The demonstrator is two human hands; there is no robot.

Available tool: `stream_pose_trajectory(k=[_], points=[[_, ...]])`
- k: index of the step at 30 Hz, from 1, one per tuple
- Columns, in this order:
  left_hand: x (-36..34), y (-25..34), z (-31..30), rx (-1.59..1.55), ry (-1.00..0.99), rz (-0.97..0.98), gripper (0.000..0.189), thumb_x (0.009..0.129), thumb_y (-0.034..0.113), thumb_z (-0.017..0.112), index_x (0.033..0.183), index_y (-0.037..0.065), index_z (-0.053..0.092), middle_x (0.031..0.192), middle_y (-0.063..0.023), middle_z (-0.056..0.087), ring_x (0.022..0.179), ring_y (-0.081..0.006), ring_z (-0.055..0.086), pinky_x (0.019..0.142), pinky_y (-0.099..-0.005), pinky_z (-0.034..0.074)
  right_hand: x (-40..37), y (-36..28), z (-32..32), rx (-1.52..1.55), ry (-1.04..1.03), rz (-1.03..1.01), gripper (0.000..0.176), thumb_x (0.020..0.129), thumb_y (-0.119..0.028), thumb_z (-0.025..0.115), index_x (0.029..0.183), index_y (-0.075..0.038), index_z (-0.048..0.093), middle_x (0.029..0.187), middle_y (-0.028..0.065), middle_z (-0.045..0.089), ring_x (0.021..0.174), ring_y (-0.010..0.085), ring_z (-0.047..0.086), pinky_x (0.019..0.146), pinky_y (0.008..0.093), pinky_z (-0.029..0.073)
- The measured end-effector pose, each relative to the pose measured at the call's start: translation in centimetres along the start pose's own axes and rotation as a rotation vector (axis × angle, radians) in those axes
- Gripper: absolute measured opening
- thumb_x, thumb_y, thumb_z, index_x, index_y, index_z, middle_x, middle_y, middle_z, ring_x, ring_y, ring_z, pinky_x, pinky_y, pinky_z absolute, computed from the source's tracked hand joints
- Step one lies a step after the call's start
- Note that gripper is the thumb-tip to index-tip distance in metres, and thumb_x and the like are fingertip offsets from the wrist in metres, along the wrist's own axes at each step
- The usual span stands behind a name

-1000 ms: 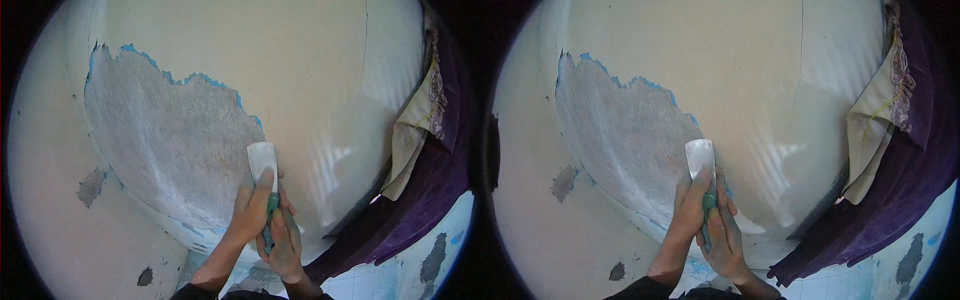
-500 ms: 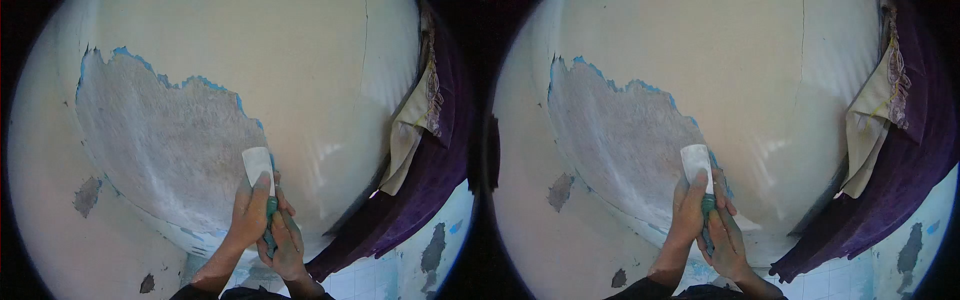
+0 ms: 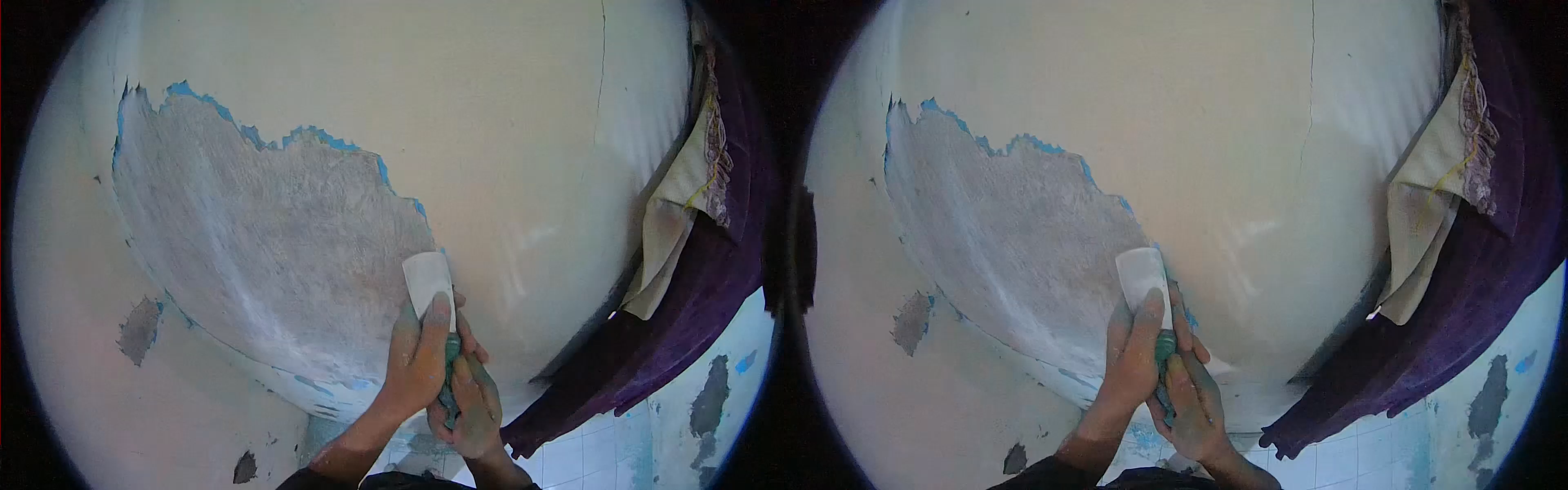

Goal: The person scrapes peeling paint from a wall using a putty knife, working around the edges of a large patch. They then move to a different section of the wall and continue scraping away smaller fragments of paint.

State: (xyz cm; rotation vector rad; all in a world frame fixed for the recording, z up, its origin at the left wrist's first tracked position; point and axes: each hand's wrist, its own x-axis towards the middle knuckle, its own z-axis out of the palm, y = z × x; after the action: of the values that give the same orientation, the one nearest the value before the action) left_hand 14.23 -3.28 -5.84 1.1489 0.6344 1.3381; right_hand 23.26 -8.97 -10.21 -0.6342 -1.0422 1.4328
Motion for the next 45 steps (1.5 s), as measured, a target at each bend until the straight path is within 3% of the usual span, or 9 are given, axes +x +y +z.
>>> stream_pose_trajectory(k=[8, 11, 15, 26, 29, 32, 34, 37, 45], points=[[-0.9, -1.0, -0.6, -0.101, -0.032, -0.12, 0.038, 0.103, 0.033, 0.04, 0.112, -0.004, 0.044, 0.069, -0.009, 0.054, 0.06, -0.0221, 0.064, 0.054, -0.031, 0.05, -2.0, 0.5, -0.2, 0.113, 0.016, 0.192, 0.043, 0.102, -0.037, 0.041, 0.129, -0.003, 0.041, 0.083, 0.0011, 0.05, 0.058, 0.006, 0.045, 0.047, 0.0195, 0.037], [-0.8, -1.4, -0.6, -0.073, -0.029, -0.079, 0.04, 0.103, 0.034, 0.041, 0.113, -0.005, 0.043, 0.068, -0.0088, 0.054, 0.059, -0.0224, 0.063, 0.053, -0.0314, 0.05, -1.2, 0.7, 0.8, 0.041, 0.098, 0.058, 0.046, 0.103, -0.041, 0.034, 0.12, 0.002, 0.042, 0.061, 0.0029, 0.047, 0.038, 0.0074, 0.035, 0.034, 0.0217, 0.032], [-0.7, -1.5, -0.6, -0.055, -0.031, -0.049, 0.04, 0.103, 0.034, 0.041, 0.114, -0.005, 0.043, 0.067, -0.008, 0.054, 0.058, -0.0205, 0.063, 0.052, -0.0297, 0.05, -1.3, 0.5, 1.1, -0.012, 0.14, 0.058, 0.046, 0.104, -0.039, 0.034, 0.123, 0.002, 0.042, 0.062, 0.0015, 0.047, 0.04, 0.0064, 0.037, 0.035, 0.0208, 0.031], [-0.7, -1.4, -0.5, -0.064, -0.039, -0.041, 0.034, 0.104, 0.03, 0.04, 0.111, -0.004, 0.043, 0.067, -0.0074, 0.053, 0.057, -0.0211, 0.063, 0.052, -0.0309, 0.051, -1.3, 0.3, 1.1, -0.052, 0.148, 0.05, 0.051, 0.103, -0.04, 0.035, 0.124, 0.005, 0.042, 0.067, 0.002, 0.049, 0.043, 0.0059, 0.04, 0.034, 0.0213, 0.03], [-0.5, -0.2, 0.0, -0.109, -0.027, -0.065, 0.035, 0.104, 0.031, 0.04, 0.111, -0.004, 0.043, 0.068, -0.0076, 0.054, 0.058, -0.0213, 0.063, 0.052, -0.0311, 0.051, -1.3, -0.8, 0.6, 0.081, 0.001, 0.116, 0.053, 0.103, -0.037, 0.039, 0.139, 0.002, 0.033, 0.08, 0.0019, 0.051, 0.053, 0.0049, 0.044, 0.043, 0.0183, 0.034], [-0.6, -1.0, -0.6, -0.069, -0.047, -0.056, 0.037, 0.104, 0.032, 0.039, 0.112, -0.004, 0.044, 0.069, -0.0077, 0.053, 0.058, -0.0206, 0.063, 0.052, -0.0301, 0.05, -1.6, 1.4, -0.4, -0.327, 0.074, 0.029, 0.051, 0.103, -0.04, 0.04, 0.133, 0.001, 0.038, 0.08, 0.0022, 0.051, 0.054, 0.0051, 0.044, 0.043, 0.0188, 0.035], [-0.3, -0.3, -0.2, -0.078, -0.025, -0.055, 0.039, 0.104, 0.032, 0.04, 0.113, -0.005, 0.044, 0.069, -0.0077, 0.053, 0.058, -0.02, 0.062, 0.051, -0.0297, 0.05, -1.2, -0.1, 0.8, 0.08, 0.057, 0.079, 0.049, 0.102, -0.039, 0.041, 0.131, 0.001, 0.04, 0.085, 0.0025, 0.051, 0.059, 0.0056, 0.045, 0.046, 0.0184, 0.036], [-0.3, -0.7, -0.4, -0.054, -0.008, -0.075, 0.038, 0.104, 0.032, 0.04, 0.112, -0.005, 0.045, 0.069, -0.0077, 0.053, 0.058, -0.0206, 0.062, 0.051, -0.0302, 0.049, -0.9, 0.1, 1.0, -0.054, 0.079, 0.049, 0.054, 0.103, -0.044, 0.036, 0.13, 0.003, 0.039, 0.065, 0.0036, 0.048, 0.04, 0.007, 0.037, 0.034, 0.0217, 0.03], [-0.4, -1.2, -0.8, -0.032, -0.052, -0.031, 0.037, 0.104, 0.031, 0.038, 0.112, -0.004, 0.044, 0.07, -0.0074, 0.053, 0.057, -0.0202, 0.062, 0.054, -0.0315, 0.052, -1.1, 1.0, 0.4, 0.072, 0.106, 0.103, 0.054, 0.103, -0.039, 0.039, 0.14, -0.002, 0.032, 0.085, 0.002, 0.051, 0.058, 0.004, 0.044, 0.044, 0.0187, 0.037]])
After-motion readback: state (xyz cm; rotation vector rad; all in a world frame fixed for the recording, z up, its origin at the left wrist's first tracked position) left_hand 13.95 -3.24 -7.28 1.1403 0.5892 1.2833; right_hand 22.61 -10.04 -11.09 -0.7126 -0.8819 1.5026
